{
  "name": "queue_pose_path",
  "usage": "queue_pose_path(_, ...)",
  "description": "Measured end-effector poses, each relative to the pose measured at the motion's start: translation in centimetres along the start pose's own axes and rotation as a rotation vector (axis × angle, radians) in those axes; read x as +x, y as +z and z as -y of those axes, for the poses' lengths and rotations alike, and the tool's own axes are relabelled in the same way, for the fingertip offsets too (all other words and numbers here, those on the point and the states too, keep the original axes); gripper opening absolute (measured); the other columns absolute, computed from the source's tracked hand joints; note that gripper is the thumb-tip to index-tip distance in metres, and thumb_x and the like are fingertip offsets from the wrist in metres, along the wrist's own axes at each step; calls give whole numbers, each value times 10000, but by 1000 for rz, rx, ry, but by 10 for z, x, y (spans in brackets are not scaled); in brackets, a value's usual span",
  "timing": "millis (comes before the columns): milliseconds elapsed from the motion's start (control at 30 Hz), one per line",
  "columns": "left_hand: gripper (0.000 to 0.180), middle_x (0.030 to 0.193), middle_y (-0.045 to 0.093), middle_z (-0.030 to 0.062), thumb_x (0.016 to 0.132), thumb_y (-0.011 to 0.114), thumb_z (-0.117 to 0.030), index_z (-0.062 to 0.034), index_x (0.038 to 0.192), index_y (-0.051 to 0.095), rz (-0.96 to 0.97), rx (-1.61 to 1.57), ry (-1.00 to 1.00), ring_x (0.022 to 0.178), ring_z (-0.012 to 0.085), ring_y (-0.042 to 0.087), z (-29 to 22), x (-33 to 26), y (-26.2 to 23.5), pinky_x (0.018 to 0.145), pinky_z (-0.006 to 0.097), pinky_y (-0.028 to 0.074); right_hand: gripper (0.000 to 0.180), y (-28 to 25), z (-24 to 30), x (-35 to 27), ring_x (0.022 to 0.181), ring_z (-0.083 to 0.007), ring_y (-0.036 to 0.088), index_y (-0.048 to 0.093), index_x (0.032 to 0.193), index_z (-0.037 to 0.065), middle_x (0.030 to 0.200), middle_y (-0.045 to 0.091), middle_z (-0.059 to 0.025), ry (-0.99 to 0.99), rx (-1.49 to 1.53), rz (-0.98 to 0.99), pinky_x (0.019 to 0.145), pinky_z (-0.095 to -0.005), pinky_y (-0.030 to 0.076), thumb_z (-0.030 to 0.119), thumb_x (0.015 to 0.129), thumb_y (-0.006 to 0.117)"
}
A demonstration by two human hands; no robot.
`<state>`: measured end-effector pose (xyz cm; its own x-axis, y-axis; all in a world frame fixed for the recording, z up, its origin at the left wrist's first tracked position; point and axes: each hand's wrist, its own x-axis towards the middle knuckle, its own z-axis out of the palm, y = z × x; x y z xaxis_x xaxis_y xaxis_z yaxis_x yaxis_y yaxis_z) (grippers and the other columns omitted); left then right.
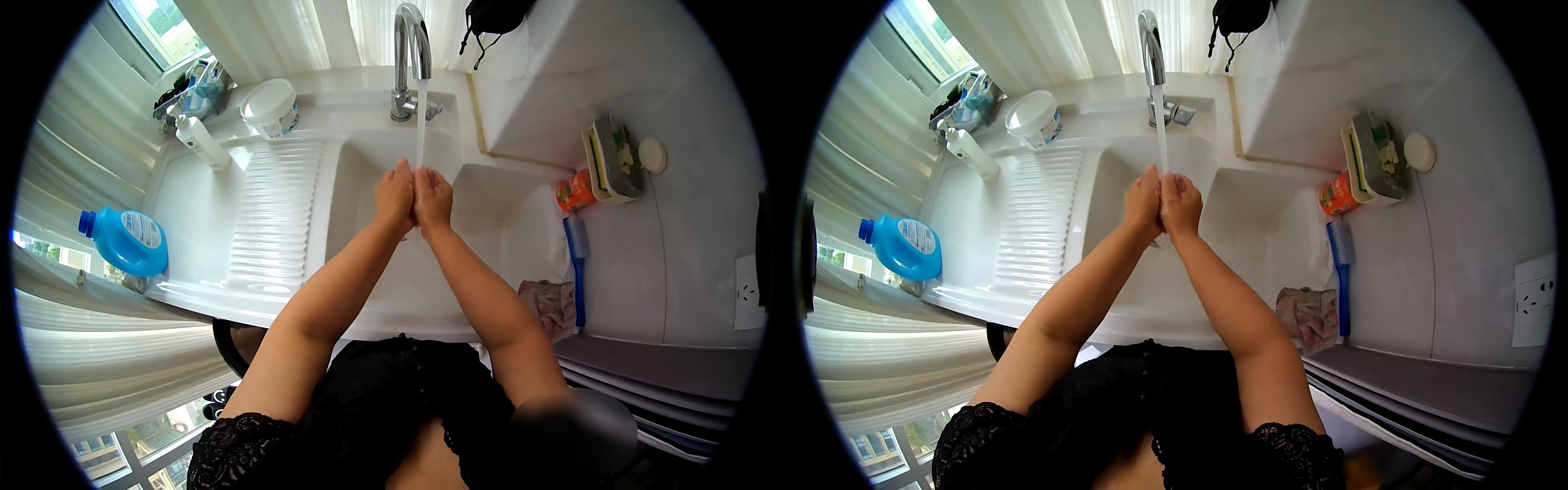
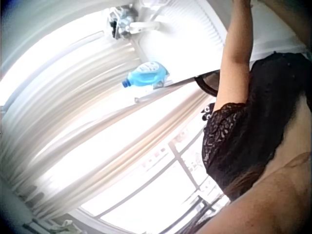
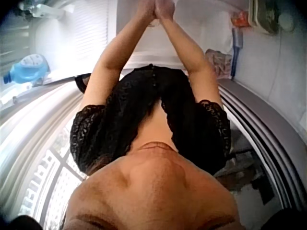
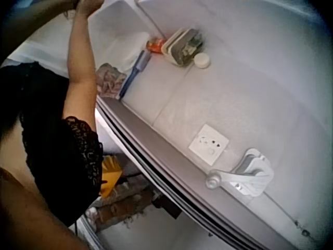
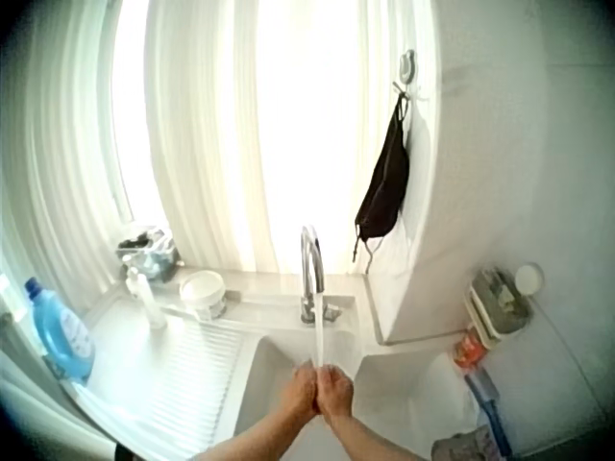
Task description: The person wipes the window glass and the window sill with a pink cloth. They then rinse the cloth under running water in a sink.
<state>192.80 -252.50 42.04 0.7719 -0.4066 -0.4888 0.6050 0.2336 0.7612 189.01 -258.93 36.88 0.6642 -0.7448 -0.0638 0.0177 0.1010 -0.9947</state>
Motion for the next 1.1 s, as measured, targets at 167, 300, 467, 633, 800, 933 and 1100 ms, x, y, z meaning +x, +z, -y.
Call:
queue_pose_path(167,310,793,595,86,957,524,-295,6,925,591,-1,77,109,690,196,576,13,29,-10,566,363,481,270,6,6,3,706,-123,533,628,835,-3,773,620,-36,29,-90,1,656,-298,453,243,923,557)
queue_pose_path(300,271,796,611,91,937,535,-239,18,945,621,62,162,192,664,175,573,23,41,-21,544,338,471,293,3,14,1,702,-139,540,635,820,-20,754,619,-52,49,-164,43,648,-311,455,234,912,523)
queue_pose_path(467,274,805,633,85,928,554,-227,32,886,635,3,431,311,660,145,567,24,41,-21,556,301,463,332,-1,6,3,734,-166,581,655,853,-10,783,639,-70,127,-95,69,669,-326,473,281,918,509)
queue_pose_path(633,391,849,665,94,960,535,-343,33,919,634,34,425,234,723,200,630,12,36,-29,642,338,511,398,-13,16,2,834,-178,611,650,1027,45,932,652,-53,170,-2,185,729,-325,481,413,920,539)
queue_pose_path(800,404,1034,652,156,1025,395,-340,20,1082,568,212,-195,-78,930,288,661,-12,25,-47,826,442,551,466,-40,26,11,986,-165,589,514,1247,116,1144,603,-37,349,-51,224,822,-352,475,409,901,622)
queue_pose_path(933,321,1097,619,209,1025,375,-214,53,1128,519,248,-208,-105,1010,313,637,-10,27,-51,868,470,542,423,-46,13,15,1000,-165,582,524,1222,104,1135,606,-39,334,-85,300,811,-349,474,319,887,667)
queue_pose_path(1100,274,1085,627,204,1008,399,-154,63,1121,522,256,-174,-75,970,332,650,-16,16,-47,844,484,554,316,-43,14,11,953,-169,592,569,1125,78,1058,628,-43,392,-131,222,781,-324,482,273,894,662)
